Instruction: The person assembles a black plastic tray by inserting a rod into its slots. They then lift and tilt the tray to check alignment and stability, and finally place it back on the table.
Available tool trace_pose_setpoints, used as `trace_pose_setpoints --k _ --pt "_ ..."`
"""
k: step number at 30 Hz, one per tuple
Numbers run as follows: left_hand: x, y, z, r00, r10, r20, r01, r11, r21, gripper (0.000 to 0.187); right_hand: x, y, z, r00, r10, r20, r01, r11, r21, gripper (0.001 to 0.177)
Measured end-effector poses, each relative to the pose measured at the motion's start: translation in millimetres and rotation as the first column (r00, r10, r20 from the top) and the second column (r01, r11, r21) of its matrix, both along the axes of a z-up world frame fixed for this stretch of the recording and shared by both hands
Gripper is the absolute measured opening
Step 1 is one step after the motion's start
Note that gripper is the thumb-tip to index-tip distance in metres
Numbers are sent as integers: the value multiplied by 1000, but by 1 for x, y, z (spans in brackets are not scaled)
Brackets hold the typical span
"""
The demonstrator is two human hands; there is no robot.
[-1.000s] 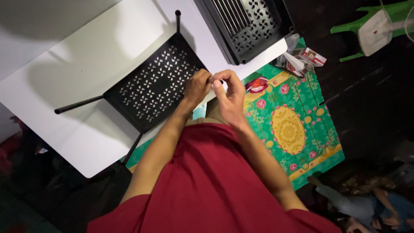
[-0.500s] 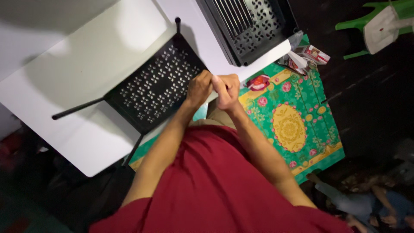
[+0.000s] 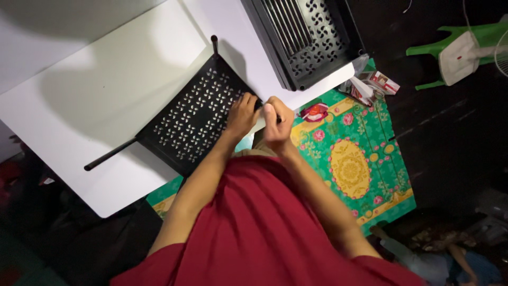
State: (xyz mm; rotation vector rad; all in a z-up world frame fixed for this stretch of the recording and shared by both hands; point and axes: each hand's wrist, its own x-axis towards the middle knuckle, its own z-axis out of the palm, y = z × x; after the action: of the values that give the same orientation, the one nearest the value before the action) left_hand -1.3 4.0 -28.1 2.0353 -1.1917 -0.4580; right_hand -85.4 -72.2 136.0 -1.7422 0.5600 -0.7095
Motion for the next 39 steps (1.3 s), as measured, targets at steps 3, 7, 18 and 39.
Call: trace_pose_setpoints --k 3,7,18,39 --pt "1 1 -7 979 -56 195 54 998 17 41 1 3 -4 994 -106 14 106 994 4 29" --pt "-6 5 -19 951 -97 295 81 995 66 46 -7 -2 -19 996 -42 78 44 999 -16 33" --pt "-10 2 -27 892 -163 421 113 983 142 43 -10 -35 -30 968 236 82 -230 970 -83 36" --pt "8 1 0 896 -273 350 261 962 82 30 -21 -23 -97 992 9 -127 -26 991 -134 39"
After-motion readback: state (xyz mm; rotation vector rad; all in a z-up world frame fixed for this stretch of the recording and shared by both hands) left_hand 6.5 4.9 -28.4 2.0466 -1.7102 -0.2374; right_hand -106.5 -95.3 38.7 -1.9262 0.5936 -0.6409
